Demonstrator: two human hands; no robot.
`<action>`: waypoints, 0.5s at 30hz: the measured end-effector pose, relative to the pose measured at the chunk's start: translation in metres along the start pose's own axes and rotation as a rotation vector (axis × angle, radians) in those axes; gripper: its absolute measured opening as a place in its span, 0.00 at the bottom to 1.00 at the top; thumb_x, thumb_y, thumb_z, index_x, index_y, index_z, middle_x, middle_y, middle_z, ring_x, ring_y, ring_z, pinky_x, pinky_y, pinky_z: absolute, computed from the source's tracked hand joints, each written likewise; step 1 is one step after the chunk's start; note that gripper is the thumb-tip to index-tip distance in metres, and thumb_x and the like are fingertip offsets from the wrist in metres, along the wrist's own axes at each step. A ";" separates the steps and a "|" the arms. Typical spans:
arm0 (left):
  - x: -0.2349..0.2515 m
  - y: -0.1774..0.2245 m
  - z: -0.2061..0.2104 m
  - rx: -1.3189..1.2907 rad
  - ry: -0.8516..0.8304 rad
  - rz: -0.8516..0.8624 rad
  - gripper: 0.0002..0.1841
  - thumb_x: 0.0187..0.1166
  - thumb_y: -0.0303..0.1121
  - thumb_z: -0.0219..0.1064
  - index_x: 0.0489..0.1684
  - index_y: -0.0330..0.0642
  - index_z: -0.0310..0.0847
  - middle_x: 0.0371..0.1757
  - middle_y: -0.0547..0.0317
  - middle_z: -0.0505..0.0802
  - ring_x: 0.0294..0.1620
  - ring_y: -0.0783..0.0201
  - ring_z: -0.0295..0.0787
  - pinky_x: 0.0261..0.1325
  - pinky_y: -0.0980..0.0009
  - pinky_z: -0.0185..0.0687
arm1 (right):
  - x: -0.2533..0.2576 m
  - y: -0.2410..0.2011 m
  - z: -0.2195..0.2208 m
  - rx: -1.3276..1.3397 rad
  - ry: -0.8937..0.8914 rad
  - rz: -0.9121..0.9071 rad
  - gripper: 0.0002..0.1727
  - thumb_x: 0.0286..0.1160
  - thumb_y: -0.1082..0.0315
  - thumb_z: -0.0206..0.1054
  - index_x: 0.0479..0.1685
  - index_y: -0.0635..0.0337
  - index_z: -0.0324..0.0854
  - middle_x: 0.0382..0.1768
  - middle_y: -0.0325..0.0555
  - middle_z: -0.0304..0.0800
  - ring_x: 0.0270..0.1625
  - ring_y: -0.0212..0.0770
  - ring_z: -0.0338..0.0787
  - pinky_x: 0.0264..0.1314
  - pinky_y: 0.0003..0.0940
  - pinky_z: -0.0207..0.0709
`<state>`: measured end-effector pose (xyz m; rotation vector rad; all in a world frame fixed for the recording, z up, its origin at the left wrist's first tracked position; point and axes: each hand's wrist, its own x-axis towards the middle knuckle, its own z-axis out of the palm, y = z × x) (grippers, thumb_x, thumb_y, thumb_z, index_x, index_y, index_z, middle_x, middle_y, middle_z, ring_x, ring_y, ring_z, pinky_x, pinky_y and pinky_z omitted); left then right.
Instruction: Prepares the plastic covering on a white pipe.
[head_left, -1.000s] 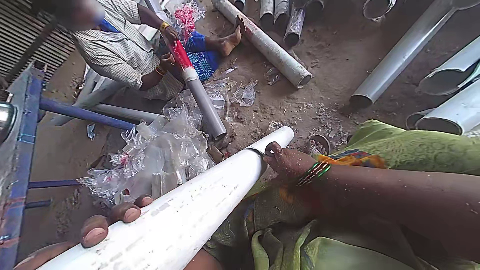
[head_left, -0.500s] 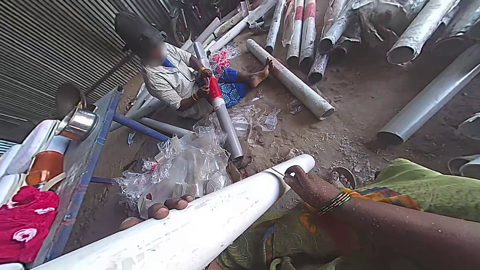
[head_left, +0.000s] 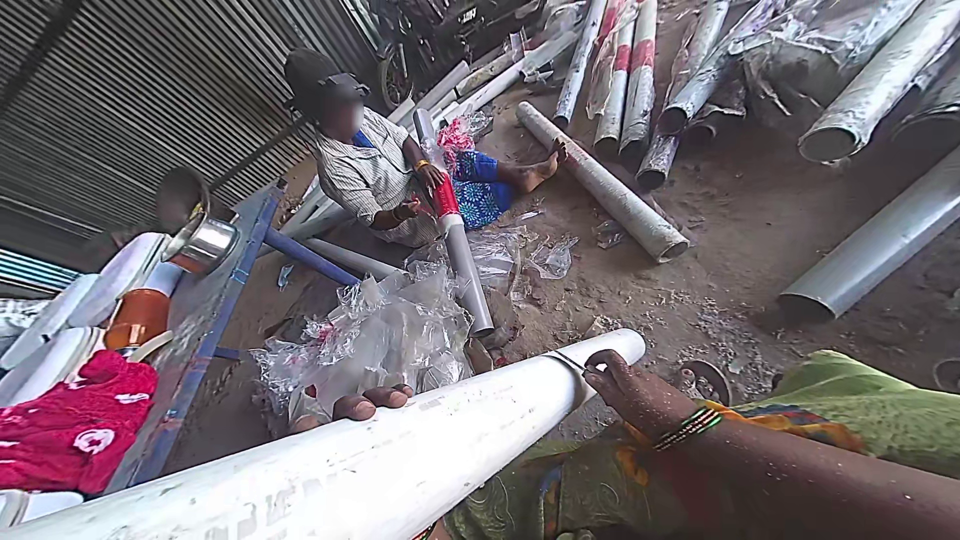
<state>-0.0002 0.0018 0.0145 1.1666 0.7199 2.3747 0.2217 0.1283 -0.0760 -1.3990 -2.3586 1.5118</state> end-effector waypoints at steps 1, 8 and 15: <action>0.001 0.001 -0.005 -0.014 -0.035 -0.002 0.22 0.92 0.45 0.43 0.49 0.47 0.87 0.42 0.56 0.98 0.45 0.54 0.98 0.50 0.63 0.94 | 0.000 0.000 0.001 0.003 0.002 -0.006 0.24 0.97 0.56 0.48 0.77 0.65 0.67 0.47 0.66 0.87 0.50 0.64 0.90 0.58 0.61 0.79; 0.015 0.003 -0.062 -0.124 -0.451 -0.063 0.24 0.88 0.48 0.46 0.70 0.49 0.81 0.64 0.49 0.91 0.65 0.43 0.88 0.67 0.48 0.84 | 0.002 0.002 0.002 -0.008 -0.005 0.003 0.25 0.97 0.54 0.48 0.78 0.63 0.67 0.46 0.64 0.88 0.49 0.61 0.90 0.58 0.59 0.80; 0.011 -0.002 -0.061 -0.160 -0.428 -0.036 0.24 0.89 0.48 0.46 0.73 0.50 0.79 0.64 0.49 0.90 0.65 0.43 0.88 0.67 0.48 0.84 | 0.004 0.003 0.001 -0.003 -0.031 0.012 0.25 0.97 0.54 0.48 0.79 0.63 0.66 0.46 0.63 0.88 0.49 0.61 0.90 0.58 0.59 0.80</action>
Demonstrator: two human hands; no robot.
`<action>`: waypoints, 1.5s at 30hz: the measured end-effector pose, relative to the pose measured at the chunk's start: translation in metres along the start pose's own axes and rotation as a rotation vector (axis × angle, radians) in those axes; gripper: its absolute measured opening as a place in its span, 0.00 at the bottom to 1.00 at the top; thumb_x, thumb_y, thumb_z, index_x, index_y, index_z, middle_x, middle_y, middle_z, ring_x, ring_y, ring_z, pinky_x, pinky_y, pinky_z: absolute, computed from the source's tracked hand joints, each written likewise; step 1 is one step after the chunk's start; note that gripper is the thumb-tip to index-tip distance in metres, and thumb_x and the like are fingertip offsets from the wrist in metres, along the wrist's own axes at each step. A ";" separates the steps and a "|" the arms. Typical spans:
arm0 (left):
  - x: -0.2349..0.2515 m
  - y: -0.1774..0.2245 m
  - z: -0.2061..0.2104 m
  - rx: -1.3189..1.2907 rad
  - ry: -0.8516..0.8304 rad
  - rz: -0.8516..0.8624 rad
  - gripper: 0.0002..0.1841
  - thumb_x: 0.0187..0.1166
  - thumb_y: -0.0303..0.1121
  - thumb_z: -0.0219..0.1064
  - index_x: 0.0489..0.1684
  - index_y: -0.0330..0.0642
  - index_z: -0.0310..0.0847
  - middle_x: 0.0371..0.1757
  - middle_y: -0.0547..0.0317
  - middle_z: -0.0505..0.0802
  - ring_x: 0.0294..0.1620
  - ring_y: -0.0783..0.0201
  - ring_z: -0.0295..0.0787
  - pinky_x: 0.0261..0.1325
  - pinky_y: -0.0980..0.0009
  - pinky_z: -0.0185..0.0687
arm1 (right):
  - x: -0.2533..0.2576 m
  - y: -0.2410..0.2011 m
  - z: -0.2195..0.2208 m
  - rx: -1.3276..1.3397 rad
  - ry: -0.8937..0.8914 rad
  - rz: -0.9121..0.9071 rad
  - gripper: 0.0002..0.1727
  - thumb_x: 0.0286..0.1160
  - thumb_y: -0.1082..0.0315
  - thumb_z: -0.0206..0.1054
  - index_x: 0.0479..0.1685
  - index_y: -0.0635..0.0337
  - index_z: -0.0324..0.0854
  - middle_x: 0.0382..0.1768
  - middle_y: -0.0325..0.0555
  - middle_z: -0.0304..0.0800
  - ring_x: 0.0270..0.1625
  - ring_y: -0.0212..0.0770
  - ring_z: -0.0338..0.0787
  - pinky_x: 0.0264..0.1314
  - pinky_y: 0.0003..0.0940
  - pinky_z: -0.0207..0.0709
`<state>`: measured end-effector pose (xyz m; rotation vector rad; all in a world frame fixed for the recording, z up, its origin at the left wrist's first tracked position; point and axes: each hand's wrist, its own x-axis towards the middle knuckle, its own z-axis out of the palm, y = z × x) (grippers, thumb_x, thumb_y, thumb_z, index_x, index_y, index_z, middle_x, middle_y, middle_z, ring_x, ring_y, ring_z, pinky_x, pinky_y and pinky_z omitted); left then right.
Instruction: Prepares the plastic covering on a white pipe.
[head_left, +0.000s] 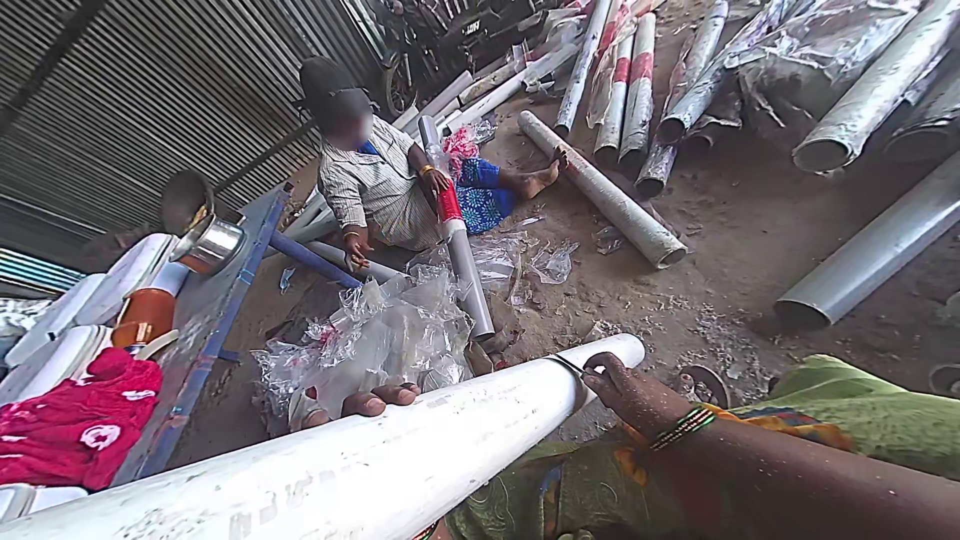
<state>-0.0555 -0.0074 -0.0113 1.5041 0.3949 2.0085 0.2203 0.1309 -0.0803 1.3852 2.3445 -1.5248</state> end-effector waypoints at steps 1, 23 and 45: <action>0.000 -0.001 0.001 0.003 0.005 0.011 0.24 0.89 0.49 0.46 0.73 0.50 0.79 0.63 0.48 0.90 0.64 0.43 0.88 0.66 0.48 0.84 | 0.000 0.000 0.000 -0.001 0.003 -0.004 0.25 0.97 0.54 0.48 0.78 0.63 0.66 0.46 0.63 0.88 0.49 0.61 0.90 0.58 0.59 0.79; -0.002 -0.002 0.001 0.007 0.009 0.021 0.25 0.88 0.50 0.46 0.73 0.50 0.78 0.64 0.48 0.90 0.65 0.43 0.88 0.67 0.48 0.84 | -0.003 -0.002 0.000 -0.003 -0.004 -0.015 0.24 0.97 0.55 0.48 0.78 0.63 0.66 0.46 0.63 0.87 0.48 0.61 0.90 0.57 0.58 0.80; 0.000 -0.002 0.006 -0.014 0.034 0.014 0.23 0.88 0.48 0.46 0.70 0.49 0.80 0.62 0.48 0.91 0.63 0.42 0.89 0.65 0.49 0.85 | -0.002 0.001 0.002 0.014 0.007 -0.030 0.25 0.97 0.55 0.49 0.78 0.65 0.67 0.44 0.63 0.87 0.46 0.60 0.90 0.57 0.58 0.80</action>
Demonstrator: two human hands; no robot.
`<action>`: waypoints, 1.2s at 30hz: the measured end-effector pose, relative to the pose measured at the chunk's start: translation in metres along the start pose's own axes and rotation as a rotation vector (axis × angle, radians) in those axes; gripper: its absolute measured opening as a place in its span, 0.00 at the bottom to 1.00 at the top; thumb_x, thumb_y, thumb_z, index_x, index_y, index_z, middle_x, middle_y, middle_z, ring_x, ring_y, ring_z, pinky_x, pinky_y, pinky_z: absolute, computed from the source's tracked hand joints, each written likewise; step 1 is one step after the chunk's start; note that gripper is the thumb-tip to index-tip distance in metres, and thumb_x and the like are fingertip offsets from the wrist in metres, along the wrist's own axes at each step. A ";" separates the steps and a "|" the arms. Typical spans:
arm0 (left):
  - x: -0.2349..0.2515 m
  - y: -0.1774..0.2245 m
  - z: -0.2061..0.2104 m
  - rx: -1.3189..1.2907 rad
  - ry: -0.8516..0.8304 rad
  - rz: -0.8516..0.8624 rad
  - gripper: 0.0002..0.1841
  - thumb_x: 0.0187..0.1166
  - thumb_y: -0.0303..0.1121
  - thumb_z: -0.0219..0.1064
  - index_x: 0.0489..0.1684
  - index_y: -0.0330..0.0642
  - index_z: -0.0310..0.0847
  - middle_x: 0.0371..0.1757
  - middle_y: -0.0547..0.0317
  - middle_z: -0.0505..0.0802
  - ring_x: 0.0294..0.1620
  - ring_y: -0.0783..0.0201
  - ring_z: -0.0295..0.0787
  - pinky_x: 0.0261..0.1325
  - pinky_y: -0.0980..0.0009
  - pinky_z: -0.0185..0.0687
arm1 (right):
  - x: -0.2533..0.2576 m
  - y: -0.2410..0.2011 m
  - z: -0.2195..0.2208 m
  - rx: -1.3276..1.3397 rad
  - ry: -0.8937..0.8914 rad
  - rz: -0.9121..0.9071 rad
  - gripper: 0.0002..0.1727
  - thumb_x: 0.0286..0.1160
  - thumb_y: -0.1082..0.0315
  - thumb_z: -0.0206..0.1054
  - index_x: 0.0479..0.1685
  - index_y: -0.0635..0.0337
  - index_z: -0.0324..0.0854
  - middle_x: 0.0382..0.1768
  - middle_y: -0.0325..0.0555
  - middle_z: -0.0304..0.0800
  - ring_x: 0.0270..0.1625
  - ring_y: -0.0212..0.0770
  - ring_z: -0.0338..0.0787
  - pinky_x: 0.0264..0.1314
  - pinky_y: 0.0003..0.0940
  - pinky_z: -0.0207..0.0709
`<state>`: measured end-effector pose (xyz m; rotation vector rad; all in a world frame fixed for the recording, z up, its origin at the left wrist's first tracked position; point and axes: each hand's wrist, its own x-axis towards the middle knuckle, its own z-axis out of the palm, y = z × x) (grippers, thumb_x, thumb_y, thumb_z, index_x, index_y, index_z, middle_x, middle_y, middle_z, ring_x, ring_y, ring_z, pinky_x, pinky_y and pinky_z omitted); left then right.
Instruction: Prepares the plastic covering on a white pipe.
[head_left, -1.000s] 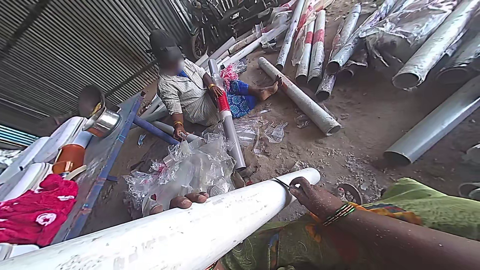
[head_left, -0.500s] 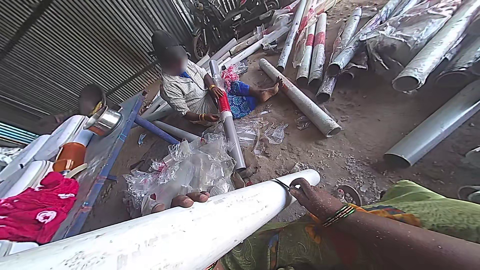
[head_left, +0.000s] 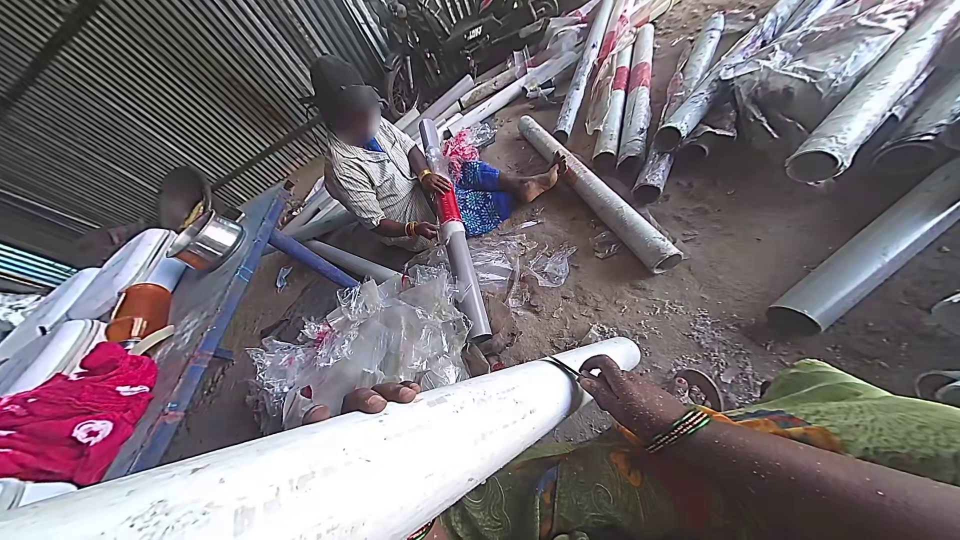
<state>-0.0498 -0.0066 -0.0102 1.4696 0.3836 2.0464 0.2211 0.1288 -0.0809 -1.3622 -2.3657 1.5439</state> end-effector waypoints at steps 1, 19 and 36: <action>0.001 0.001 0.000 0.004 -0.009 -0.013 0.23 0.89 0.48 0.46 0.70 0.50 0.80 0.62 0.48 0.91 0.63 0.42 0.89 0.65 0.49 0.85 | 0.000 0.000 0.000 0.002 0.001 -0.004 0.25 0.97 0.55 0.49 0.78 0.65 0.67 0.44 0.63 0.87 0.46 0.60 0.90 0.57 0.58 0.80; 0.000 -0.002 -0.001 0.029 -0.003 0.026 0.24 0.89 0.49 0.46 0.71 0.49 0.80 0.61 0.47 0.91 0.61 0.43 0.90 0.64 0.49 0.86 | -0.002 -0.003 -0.002 -0.012 -0.012 0.012 0.25 0.97 0.54 0.48 0.78 0.63 0.67 0.46 0.64 0.88 0.48 0.62 0.90 0.58 0.60 0.79; 0.002 -0.001 0.005 0.073 0.016 0.018 0.24 0.88 0.49 0.46 0.70 0.51 0.81 0.59 0.50 0.92 0.60 0.44 0.91 0.63 0.51 0.87 | -0.004 -0.003 -0.001 -0.004 -0.003 -0.010 0.24 0.97 0.55 0.48 0.77 0.63 0.68 0.46 0.63 0.87 0.48 0.60 0.90 0.58 0.58 0.79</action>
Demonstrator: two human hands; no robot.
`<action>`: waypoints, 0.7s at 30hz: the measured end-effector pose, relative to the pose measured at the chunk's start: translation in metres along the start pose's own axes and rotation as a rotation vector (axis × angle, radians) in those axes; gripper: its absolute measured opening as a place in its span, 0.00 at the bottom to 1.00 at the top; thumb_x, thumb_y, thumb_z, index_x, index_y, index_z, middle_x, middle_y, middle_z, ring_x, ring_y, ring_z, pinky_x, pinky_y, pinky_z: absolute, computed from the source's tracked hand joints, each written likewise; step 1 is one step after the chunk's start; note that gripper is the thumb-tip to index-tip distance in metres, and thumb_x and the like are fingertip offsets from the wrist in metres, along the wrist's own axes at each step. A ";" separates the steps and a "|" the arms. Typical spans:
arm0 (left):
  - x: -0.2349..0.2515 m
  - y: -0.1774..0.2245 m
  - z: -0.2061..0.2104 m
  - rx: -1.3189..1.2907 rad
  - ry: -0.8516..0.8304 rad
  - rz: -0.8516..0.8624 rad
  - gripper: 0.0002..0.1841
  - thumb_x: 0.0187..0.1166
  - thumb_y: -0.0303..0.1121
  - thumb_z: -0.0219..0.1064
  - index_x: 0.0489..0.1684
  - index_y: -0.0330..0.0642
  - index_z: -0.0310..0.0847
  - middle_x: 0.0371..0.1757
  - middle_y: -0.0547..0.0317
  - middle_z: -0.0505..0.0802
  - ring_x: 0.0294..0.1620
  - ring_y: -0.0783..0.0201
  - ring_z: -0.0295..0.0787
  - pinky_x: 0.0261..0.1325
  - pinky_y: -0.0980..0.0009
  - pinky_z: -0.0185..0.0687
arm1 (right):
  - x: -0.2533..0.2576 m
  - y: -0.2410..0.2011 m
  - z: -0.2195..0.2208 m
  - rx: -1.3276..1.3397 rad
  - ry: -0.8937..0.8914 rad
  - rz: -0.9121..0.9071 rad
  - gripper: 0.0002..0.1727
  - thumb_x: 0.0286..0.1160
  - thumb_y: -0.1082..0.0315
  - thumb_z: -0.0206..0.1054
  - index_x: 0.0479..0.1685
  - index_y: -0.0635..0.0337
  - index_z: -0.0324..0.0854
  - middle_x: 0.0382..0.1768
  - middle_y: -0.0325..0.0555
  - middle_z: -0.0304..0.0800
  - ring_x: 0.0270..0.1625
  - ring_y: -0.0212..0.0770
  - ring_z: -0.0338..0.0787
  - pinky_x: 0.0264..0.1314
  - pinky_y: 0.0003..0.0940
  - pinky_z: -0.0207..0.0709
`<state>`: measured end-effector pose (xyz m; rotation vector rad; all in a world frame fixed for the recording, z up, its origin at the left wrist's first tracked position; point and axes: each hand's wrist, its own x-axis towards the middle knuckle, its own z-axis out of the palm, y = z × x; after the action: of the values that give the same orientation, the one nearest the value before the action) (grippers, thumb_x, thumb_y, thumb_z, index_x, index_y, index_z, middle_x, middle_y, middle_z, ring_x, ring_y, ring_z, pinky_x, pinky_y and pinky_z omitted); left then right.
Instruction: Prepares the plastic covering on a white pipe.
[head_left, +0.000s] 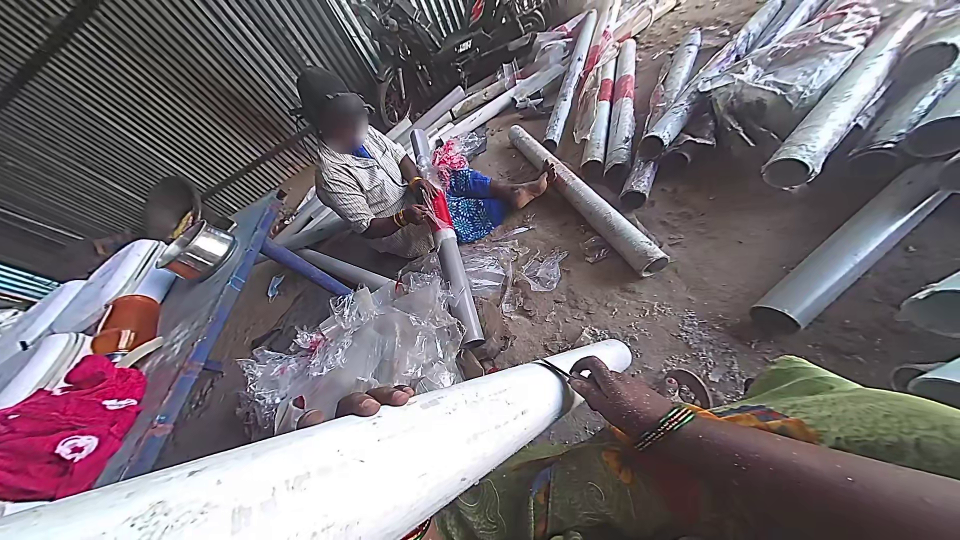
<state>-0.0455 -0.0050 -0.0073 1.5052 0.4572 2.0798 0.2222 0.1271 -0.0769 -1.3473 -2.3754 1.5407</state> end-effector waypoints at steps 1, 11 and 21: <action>0.000 0.000 -0.001 -0.006 -0.004 0.004 0.24 0.88 0.49 0.46 0.71 0.51 0.80 0.60 0.49 0.92 0.60 0.44 0.91 0.63 0.51 0.87 | 0.000 0.000 0.000 -0.002 -0.002 0.002 0.24 0.97 0.55 0.48 0.77 0.63 0.68 0.46 0.63 0.87 0.48 0.60 0.90 0.58 0.58 0.79; 0.001 -0.001 0.005 0.000 0.013 0.008 0.23 0.88 0.49 0.47 0.68 0.52 0.82 0.59 0.52 0.93 0.59 0.46 0.92 0.61 0.53 0.88 | 0.001 0.001 0.000 0.000 -0.008 -0.012 0.24 0.97 0.55 0.47 0.78 0.64 0.66 0.46 0.63 0.86 0.47 0.59 0.89 0.57 0.56 0.79; 0.002 0.001 0.004 0.001 0.004 -0.010 0.23 0.88 0.48 0.47 0.68 0.51 0.82 0.59 0.52 0.93 0.60 0.46 0.92 0.62 0.53 0.88 | 0.001 0.004 0.002 -0.004 0.005 -0.027 0.24 0.97 0.55 0.48 0.77 0.64 0.67 0.46 0.63 0.87 0.48 0.60 0.90 0.58 0.57 0.80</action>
<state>-0.0422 -0.0047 -0.0041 1.4963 0.4663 2.0761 0.2232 0.1273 -0.0808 -1.3126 -2.3847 1.5250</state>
